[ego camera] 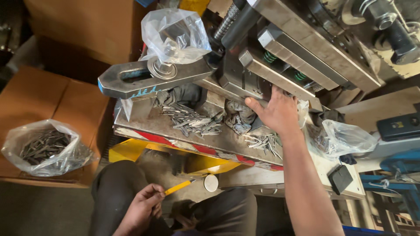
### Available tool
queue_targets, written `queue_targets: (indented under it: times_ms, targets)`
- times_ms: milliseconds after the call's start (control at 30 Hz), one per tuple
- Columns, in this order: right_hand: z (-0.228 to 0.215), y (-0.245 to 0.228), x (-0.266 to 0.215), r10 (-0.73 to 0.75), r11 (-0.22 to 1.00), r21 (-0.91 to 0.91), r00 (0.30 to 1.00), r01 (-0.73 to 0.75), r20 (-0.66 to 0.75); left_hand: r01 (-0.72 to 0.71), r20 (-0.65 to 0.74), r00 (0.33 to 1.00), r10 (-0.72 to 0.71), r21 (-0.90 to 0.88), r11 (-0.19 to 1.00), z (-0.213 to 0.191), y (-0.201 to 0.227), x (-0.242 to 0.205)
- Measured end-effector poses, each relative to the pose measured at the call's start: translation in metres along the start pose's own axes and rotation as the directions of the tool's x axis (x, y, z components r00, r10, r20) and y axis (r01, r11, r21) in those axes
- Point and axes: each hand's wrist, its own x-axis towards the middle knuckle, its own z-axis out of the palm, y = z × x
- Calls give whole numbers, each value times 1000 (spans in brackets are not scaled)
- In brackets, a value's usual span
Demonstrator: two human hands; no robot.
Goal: The person repeatedly places small metal pieces into a press machine and uses a yellow-handled tool to assist with positioning. The person operates the press lever to process the pieces and collects the finished items on the machine's tray.
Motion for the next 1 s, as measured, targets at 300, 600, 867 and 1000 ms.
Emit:
queue_targets:
  times_ms: [300, 600, 867, 1000]
  targets:
    - [-8, -2, -10, -16, 1000, 12, 1000, 17, -23, -54, 8, 998, 54, -17, 998, 0, -5, 2]
    - [-47, -39, -34, -171, 961, 176, 959, 213, -227, -574, 155, 818, 553, 191, 796, 142, 139, -51]
    - [-69, -26, 25, -198, 932, 308, 980, 192, -13, -805, 397, 330, 856, 593, 35, 316, 251, 8]
    - [-70, -25, 27, -157, 942, 323, 972, 94, 175, -608, 171, 579, 797, 742, 283, 340, 259, 35]
